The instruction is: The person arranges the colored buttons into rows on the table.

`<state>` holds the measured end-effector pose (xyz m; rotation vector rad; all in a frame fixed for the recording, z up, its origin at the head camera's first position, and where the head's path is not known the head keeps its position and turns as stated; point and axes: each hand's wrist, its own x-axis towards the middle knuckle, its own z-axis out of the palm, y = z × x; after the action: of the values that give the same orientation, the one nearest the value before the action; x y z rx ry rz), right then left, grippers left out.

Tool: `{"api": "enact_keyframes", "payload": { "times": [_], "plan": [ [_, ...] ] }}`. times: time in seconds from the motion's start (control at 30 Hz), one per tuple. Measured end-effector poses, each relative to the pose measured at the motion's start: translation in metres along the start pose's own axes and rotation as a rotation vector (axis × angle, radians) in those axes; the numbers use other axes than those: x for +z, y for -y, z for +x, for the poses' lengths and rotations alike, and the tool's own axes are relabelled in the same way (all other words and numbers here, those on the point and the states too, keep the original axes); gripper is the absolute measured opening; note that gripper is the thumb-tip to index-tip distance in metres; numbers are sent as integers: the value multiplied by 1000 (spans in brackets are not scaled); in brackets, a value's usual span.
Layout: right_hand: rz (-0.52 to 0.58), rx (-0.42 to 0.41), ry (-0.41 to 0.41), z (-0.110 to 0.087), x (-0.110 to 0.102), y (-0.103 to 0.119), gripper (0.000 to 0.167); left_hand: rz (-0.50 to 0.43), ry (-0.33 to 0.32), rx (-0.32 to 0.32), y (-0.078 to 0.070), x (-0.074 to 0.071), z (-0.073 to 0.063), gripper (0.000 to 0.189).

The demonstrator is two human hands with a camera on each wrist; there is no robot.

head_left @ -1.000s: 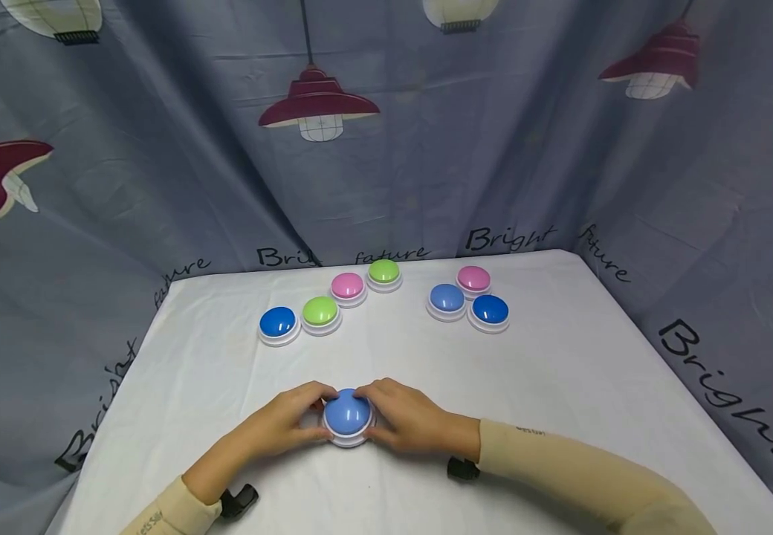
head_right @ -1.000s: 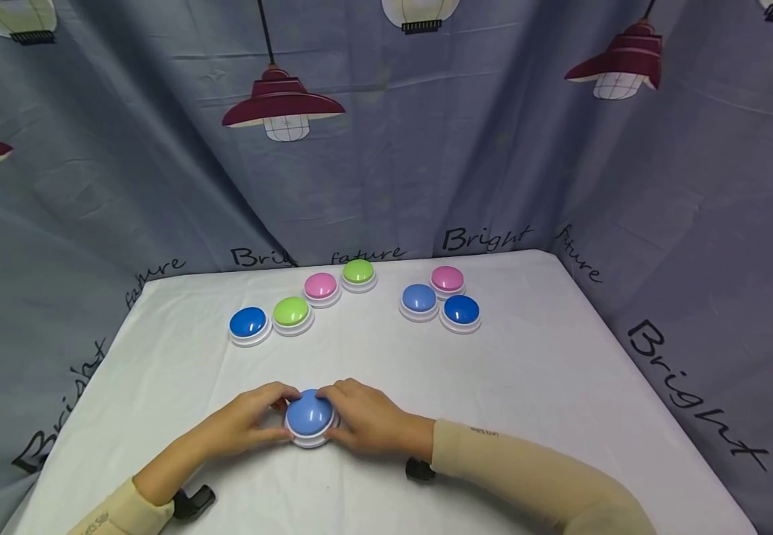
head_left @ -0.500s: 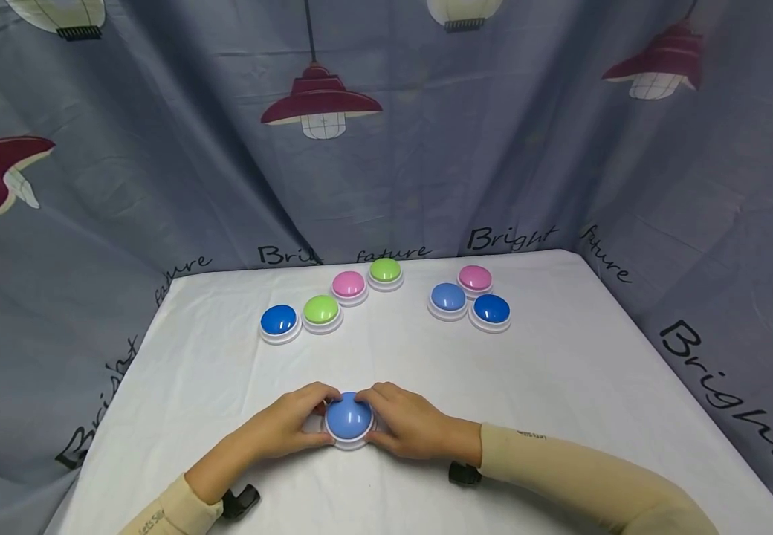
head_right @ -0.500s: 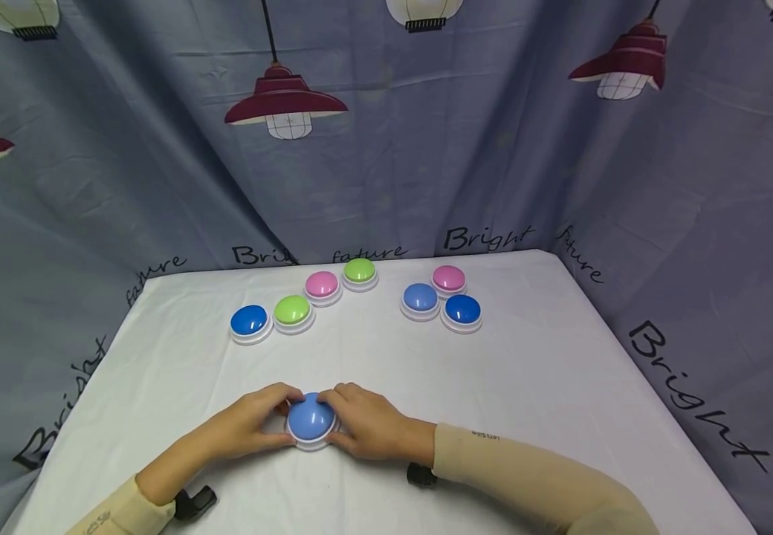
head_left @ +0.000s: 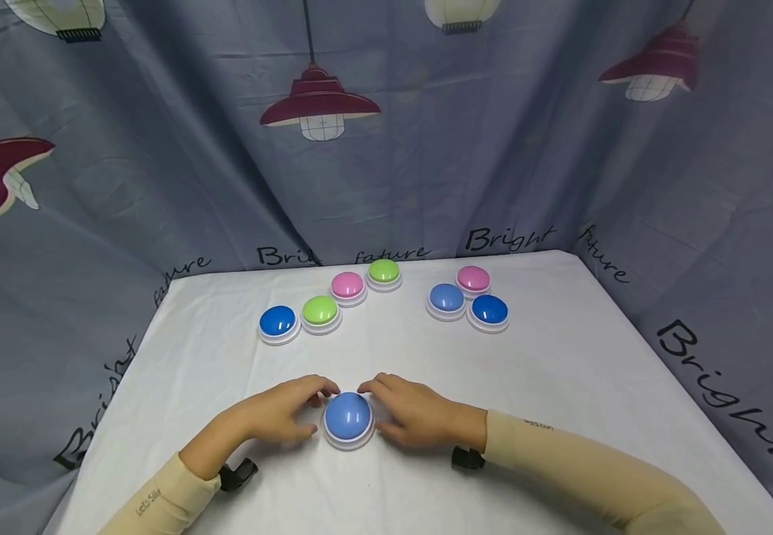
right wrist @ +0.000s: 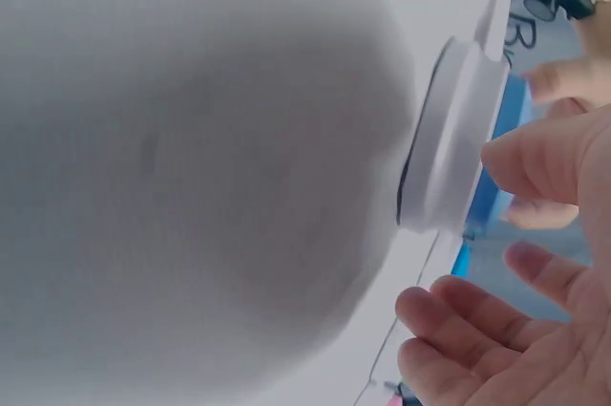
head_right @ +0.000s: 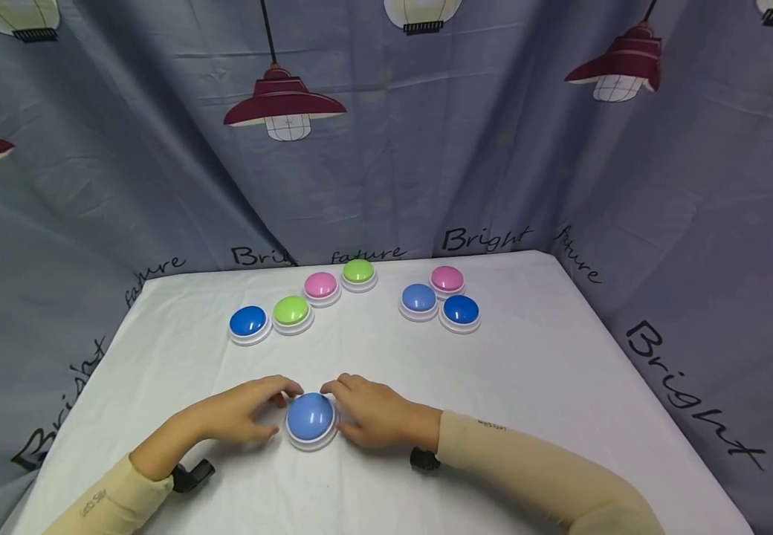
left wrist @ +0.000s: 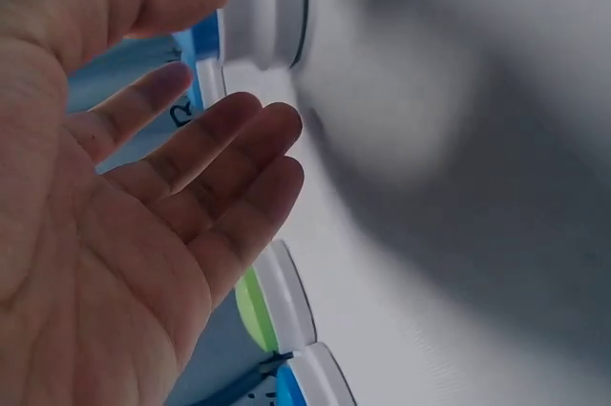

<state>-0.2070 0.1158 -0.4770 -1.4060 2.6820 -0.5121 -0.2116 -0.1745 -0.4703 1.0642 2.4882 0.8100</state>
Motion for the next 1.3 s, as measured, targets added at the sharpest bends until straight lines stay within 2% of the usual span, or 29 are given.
{"api": "enact_keyframes", "payload": {
  "times": [0.2,0.33,0.53,0.83,1.07,1.3],
  "plan": [
    [5,78,11,6,-12,-7,51,52,-64,-9,5,-15,10,42],
    [9,94,-30,17,-19,-16,49,89,-132,-29,12,-27,18,38],
    [22,104,-102,52,-20,-37,48,104,-208,-70,29,-45,30,37],
    [59,192,-129,96,-21,-71,48,85,-310,-147,53,-67,57,40],
    [55,248,-112,123,-22,-84,50,106,-326,-231,69,-83,73,43],
    [51,272,-75,147,-15,-89,53,82,-284,-341,80,-89,85,65]
  ]
}}
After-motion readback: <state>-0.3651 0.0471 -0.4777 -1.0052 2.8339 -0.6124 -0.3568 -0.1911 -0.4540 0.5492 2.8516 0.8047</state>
